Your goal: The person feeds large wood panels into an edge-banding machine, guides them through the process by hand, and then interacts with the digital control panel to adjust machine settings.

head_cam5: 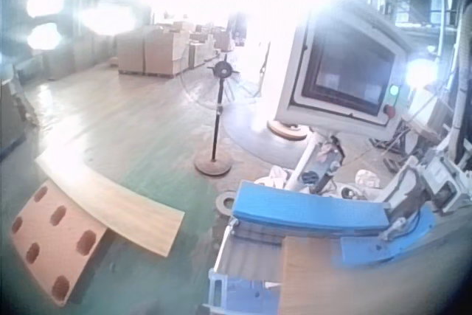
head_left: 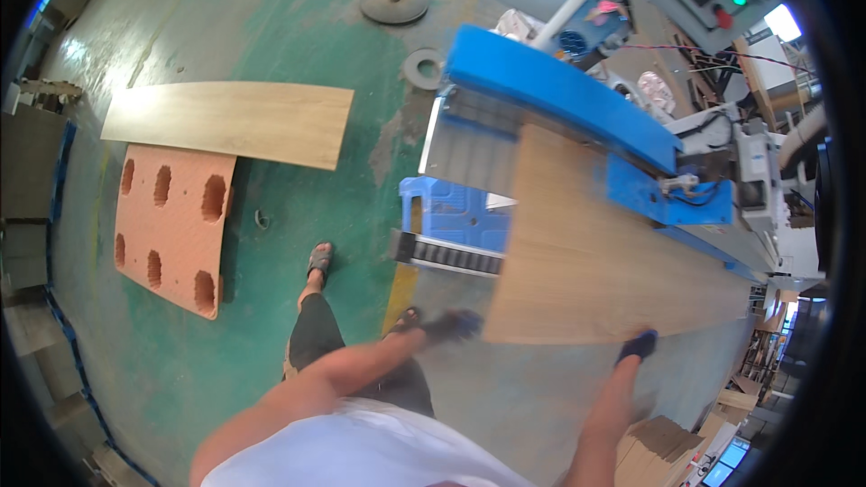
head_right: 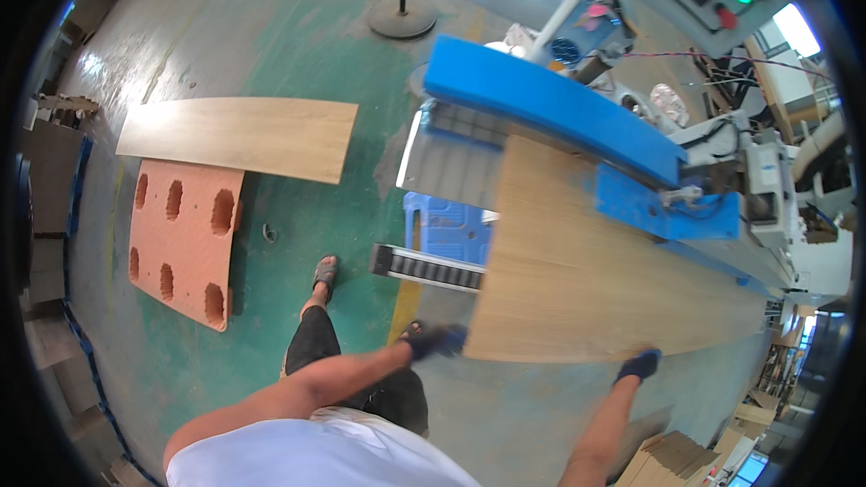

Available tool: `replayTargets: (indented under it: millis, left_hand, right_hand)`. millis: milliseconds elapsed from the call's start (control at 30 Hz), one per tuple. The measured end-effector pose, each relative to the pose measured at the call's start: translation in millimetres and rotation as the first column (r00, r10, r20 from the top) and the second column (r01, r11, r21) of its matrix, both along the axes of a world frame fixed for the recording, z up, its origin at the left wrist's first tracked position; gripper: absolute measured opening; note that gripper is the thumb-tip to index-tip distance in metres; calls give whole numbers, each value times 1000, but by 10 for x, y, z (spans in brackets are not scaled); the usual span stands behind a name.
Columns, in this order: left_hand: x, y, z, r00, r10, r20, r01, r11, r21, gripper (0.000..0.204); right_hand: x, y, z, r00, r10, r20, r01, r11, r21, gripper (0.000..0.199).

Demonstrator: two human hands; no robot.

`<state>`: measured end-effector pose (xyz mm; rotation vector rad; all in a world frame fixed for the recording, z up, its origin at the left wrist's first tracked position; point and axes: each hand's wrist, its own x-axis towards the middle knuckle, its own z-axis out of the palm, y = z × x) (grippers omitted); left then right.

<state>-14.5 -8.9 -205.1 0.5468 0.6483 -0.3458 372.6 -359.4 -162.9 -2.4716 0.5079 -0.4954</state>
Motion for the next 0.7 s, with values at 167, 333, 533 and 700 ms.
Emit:
replayTargets:
  millis: [167,333,533,700]
  left_hand:
    - [-2019,2008,-1864,725,543,-424,-545,828,128,21]
    - [-2355,3956,-2831,456,710,-536,-708,655,264,47]
    - [-2477,5397,-3922,280,806,-521,-789,503,354,79]
    - [-2400,5383,-4272,240,909,-340,-851,365,377,57]
  right_hand:
    - [-1316,852,-438,997,74,26,-78,977,199,37]
    - [-3299,1604,-1777,826,348,-443,-252,932,261,33]
    - [-4488,5572,-3302,349,839,-418,-540,544,642,62]
    - [-4218,8083,-4359,285,796,-534,-758,528,383,76]
